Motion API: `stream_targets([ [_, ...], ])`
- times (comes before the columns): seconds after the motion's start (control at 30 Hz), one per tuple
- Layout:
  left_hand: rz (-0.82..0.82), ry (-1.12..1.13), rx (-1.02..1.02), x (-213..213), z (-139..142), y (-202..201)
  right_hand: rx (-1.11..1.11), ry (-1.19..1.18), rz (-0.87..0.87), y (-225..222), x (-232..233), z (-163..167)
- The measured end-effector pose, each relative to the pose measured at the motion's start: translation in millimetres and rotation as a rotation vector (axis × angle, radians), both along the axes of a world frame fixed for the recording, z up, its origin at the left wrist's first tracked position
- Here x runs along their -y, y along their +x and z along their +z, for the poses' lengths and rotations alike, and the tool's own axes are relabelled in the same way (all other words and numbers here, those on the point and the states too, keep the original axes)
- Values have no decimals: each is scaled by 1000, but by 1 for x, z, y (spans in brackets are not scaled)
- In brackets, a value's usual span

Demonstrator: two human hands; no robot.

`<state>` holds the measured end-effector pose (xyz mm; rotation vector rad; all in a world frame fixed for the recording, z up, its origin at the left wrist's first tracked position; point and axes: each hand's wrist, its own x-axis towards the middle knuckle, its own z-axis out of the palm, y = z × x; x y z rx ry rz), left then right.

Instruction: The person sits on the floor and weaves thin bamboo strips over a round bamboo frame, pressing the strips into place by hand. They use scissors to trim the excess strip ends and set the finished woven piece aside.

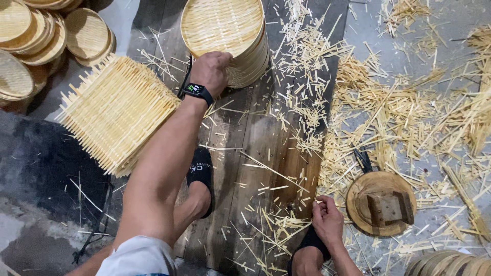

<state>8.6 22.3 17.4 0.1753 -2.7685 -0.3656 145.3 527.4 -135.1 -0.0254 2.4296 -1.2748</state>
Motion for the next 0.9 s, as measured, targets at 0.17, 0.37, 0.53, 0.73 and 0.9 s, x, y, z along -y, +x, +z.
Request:
stream_targets([
  [0.17, -14, -7, -3, 4, -7, -6, 0, 9, 2, -2, -1, -2],
  [0.37, -52, -71, -181, 3, -6, -7, 32, -2, -9, -2, 0, -2],
  [0.53, 5, -70, -40, 8, -4, -6, 18, -83, -18, -5, 2, 3],
  [0.73, -16, -62, -69, 11, -9, -9, -7, 2, 10, -3, 8, -5],
  [0.9, 56, -106, -38, 14, -6, -8, -337, 3, 18, -16, 8, 20],
])
